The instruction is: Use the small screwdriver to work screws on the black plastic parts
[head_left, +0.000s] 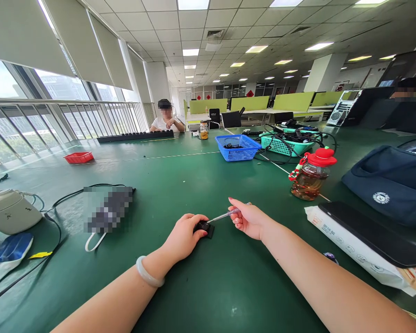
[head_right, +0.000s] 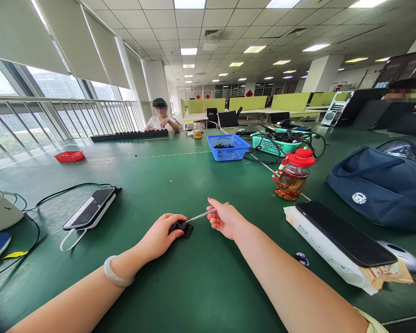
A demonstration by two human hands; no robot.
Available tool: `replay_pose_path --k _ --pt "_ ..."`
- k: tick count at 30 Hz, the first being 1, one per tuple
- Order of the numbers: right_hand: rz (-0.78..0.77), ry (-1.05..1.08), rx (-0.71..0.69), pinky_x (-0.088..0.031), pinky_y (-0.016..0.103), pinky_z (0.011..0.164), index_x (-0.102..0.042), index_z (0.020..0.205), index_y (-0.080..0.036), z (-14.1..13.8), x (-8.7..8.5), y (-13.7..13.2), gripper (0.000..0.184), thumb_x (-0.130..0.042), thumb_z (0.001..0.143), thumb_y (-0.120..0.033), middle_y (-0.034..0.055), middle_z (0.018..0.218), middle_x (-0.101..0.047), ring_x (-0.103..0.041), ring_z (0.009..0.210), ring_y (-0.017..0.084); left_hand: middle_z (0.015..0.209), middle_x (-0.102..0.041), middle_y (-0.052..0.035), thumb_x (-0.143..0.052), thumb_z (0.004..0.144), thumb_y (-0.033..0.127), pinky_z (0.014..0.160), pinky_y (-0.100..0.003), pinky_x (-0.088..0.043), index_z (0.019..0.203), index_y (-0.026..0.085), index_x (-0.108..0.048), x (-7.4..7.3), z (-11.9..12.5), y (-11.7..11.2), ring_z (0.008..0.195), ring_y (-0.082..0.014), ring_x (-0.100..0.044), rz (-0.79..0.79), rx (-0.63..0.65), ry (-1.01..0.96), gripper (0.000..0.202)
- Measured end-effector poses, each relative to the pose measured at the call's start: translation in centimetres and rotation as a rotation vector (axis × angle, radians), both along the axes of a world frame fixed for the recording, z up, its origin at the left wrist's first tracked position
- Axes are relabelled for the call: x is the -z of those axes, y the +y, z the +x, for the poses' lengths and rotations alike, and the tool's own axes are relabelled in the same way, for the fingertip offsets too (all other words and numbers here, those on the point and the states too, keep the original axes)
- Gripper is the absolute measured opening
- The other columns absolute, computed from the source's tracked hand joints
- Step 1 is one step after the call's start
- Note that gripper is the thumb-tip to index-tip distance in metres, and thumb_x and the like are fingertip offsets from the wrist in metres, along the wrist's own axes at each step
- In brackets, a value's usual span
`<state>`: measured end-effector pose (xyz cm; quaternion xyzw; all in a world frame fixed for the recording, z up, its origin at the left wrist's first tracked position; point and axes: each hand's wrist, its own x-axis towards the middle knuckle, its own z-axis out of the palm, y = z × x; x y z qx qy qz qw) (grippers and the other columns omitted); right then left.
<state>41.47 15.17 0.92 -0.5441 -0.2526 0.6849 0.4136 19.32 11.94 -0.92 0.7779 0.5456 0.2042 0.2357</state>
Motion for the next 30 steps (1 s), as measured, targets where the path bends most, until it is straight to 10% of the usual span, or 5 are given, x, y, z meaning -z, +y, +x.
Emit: replay_pose_path --k 9,13,21,30 --pt "0.063 0.016 -0.057 -0.034 0.014 0.033 -0.057 0.073 -0.015 0.1 0.3 0.4 0.034 -0.062 0.092 -0.043 -0.0011 0.048 -0.055 -0.044 0.036 0.004 0.120 -0.063 -0.0068 -0.060 0.087 0.021 0.109 -0.042 -0.042 0.119 0.028 -0.065 -0.1 0.0 0.1 0.119 -0.0242 -0.054 -0.006 0.006 0.002 0.033" --pt "0.265 -0.109 -0.055 -0.022 0.015 0.032 -0.056 0.064 -0.016 -0.3 0.5 0.3 0.044 -0.058 0.092 -0.051 -0.0012 0.043 -0.053 -0.038 0.032 0.004 0.121 -0.064 -0.0067 -0.059 0.087 0.022 0.109 -0.042 -0.042 0.120 0.028 -0.064 -0.2 0.0 0.0 0.119 -0.0241 -0.055 -0.010 0.007 0.001 0.034" --pt "0.748 -0.249 -0.269 -0.036 0.019 0.043 -0.059 0.055 -0.017 -0.1 0.0 -0.7 0.050 -0.074 0.070 -0.062 -0.0025 0.048 -0.053 -0.046 0.044 0.007 0.120 -0.065 -0.0064 -0.060 0.086 0.019 0.109 -0.044 -0.043 0.121 0.027 -0.063 0.0 0.0 0.0 0.120 -0.0254 -0.055 0.018 0.012 -0.010 0.036" --pt "0.587 -0.186 -0.162 -0.032 0.019 0.038 -0.059 0.057 -0.017 -0.4 0.6 -0.2 0.054 -0.073 0.068 -0.067 -0.0022 0.044 -0.054 -0.045 0.036 0.006 0.118 -0.066 -0.0054 -0.058 0.086 0.020 0.106 -0.043 -0.044 0.116 0.027 -0.063 0.0 0.0 -0.1 0.117 -0.0249 -0.056 0.025 0.013 -0.009 0.031"
